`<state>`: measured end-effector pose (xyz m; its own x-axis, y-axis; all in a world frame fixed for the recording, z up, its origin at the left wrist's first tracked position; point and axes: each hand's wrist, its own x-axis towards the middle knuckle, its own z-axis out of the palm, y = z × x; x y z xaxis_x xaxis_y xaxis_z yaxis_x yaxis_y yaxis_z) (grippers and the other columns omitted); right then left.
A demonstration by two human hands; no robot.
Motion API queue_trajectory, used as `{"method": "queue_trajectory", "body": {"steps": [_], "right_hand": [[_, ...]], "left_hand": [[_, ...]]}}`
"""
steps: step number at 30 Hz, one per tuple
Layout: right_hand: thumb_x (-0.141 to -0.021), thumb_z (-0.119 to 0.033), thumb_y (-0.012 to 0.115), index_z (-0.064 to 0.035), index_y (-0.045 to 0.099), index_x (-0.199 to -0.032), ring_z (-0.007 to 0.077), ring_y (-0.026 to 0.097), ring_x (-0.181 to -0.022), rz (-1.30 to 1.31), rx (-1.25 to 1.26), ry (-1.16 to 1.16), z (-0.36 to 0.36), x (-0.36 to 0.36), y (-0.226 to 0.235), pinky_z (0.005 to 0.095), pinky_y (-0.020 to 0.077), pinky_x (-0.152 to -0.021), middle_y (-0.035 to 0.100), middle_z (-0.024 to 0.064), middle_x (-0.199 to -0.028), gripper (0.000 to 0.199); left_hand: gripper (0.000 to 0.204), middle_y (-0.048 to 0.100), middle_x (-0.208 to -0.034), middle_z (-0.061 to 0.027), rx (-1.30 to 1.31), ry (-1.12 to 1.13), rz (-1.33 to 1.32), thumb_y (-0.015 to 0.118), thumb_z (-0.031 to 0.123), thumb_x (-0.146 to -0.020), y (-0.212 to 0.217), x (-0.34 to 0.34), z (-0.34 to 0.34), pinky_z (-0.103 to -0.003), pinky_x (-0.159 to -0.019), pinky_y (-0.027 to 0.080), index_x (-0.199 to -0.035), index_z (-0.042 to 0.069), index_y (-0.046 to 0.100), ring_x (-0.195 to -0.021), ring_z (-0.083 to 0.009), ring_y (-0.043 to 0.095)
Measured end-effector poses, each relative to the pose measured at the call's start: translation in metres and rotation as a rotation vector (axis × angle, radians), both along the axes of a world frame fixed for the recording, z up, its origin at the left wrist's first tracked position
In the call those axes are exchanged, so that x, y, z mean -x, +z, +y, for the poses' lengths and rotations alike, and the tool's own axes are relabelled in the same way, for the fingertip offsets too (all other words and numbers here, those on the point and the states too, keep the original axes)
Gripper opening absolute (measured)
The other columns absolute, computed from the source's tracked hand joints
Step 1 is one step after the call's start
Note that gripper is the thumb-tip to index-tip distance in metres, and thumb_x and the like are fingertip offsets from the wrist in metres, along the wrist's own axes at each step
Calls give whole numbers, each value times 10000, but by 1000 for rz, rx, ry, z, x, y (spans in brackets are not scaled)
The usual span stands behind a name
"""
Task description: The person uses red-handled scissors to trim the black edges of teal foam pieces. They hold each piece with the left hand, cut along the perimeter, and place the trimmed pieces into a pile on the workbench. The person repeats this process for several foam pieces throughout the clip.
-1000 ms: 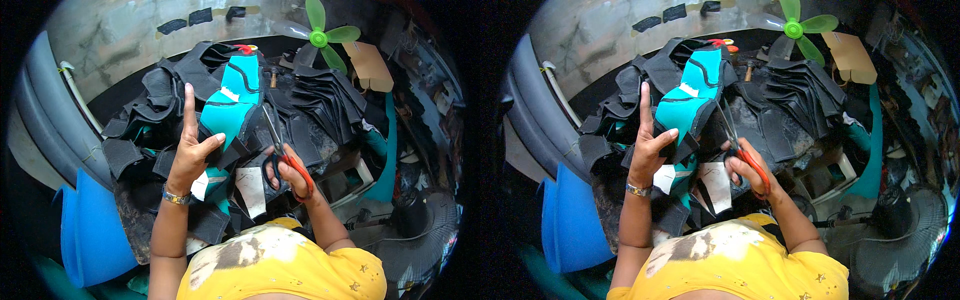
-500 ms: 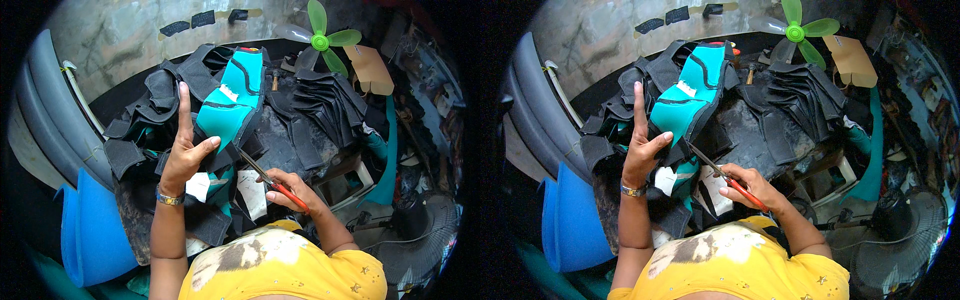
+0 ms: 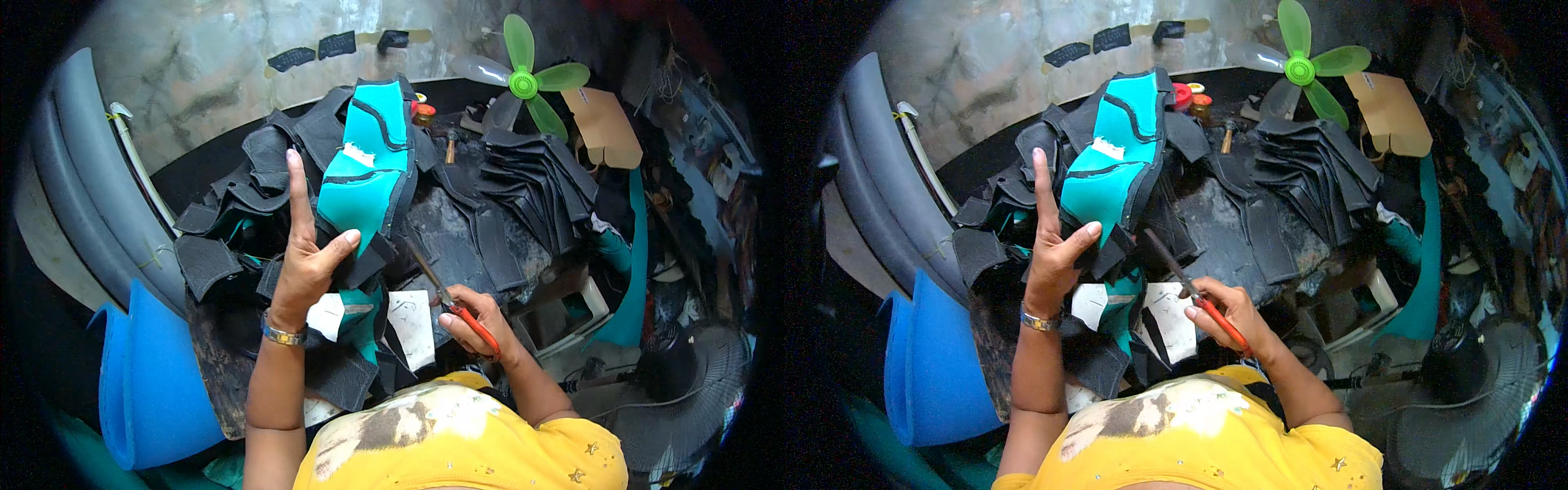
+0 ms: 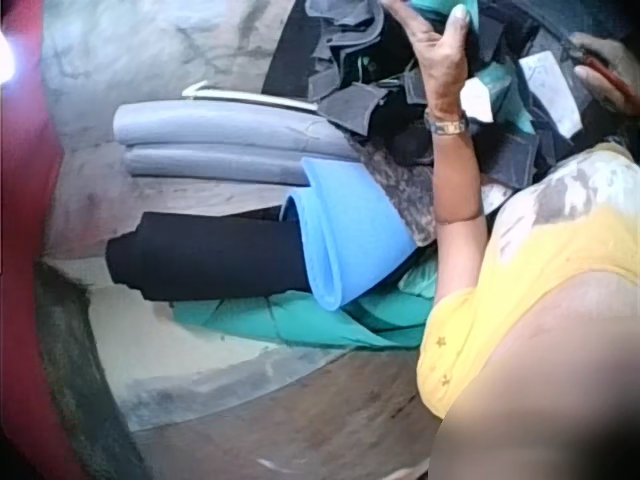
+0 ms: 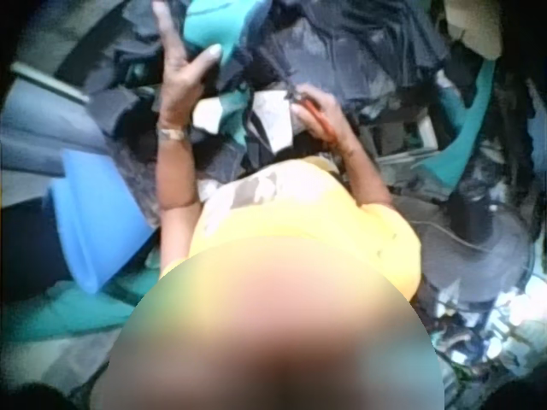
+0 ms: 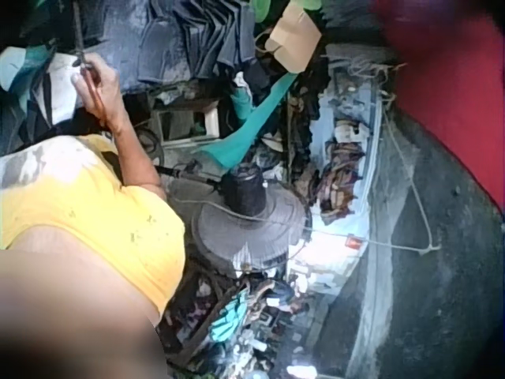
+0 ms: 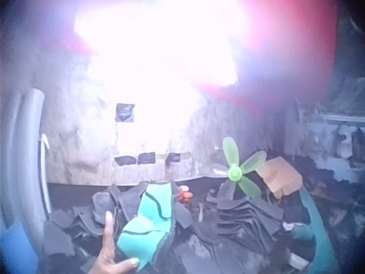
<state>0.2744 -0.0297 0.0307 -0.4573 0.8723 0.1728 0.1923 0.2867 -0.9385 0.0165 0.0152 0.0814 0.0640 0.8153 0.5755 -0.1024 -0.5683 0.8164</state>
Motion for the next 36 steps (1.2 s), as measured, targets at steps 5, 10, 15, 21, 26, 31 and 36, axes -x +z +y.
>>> {"method": "queue_trajectory", "body": {"steps": [5,10,15,21,26,31,36], "right_hand": [[-769,-80,689,-40,540,-1183,139,538,-583,-96,-509,-276,9,14,-9,292,425,-495,535,56,-716,443],[-650,-51,723,-74,568,-1192,295,565,-583,-434,-900,-478,25,9,0,374,464,-531,541,122,-789,565],[-623,-137,735,-127,601,-1185,268,564,-580,-530,-1003,-498,35,5,7,367,451,-504,480,88,-741,577],[-716,-128,713,-74,589,-1149,259,545,-521,-343,-951,-394,44,11,4,342,456,-486,494,85,-675,453],[-843,-158,679,-70,532,-1123,118,511,-498,367,126,-281,39,34,14,262,411,-450,520,17,-653,329],[-812,-110,684,-86,458,-1146,35,434,-610,645,-130,-182,64,63,35,200,334,-520,465,-28,-704,405],[-736,-60,697,-106,456,-1127,28,385,-628,607,-170,-41,73,58,52,197,283,-562,453,-40,-766,462]], "left_hand": [[1001,142,-1525,-105,-12,38,-141,581,-82,-787,-2,-15,-2,-330,-1073,315,-1506,158,-74,-1308,-202,357],[1006,24,-1566,-113,-47,147,-54,579,-106,-772,0,-16,-4,-335,-1091,296,-1502,124,-74,-1353,-208,289],[1017,7,-1566,-131,-59,102,-40,587,-97,-769,3,-17,-8,-328,-1089,287,-1497,108,-92,-1363,-199,267],[1024,5,-1566,-125,-125,199,51,591,-94,-776,4,-20,-10,-332,-1095,273,-1496,117,-105,-1355,-195,277],[1015,200,-1506,-129,-10,91,-164,584,-91,-782,2,-24,-10,-322,-1056,333,-1500,133,-96,-1295,-193,367],[966,403,-1398,-127,53,13,-225,594,-74,-777,-7,-41,-13,-328,-1023,381,-1508,101,-14,-1227,-195,454],[521,605,-1165,-129,535,-603,-935,623,175,-865,-11,-31,-13,-384,-915,502,-1322,8,434,-1020,-242,625]]}}
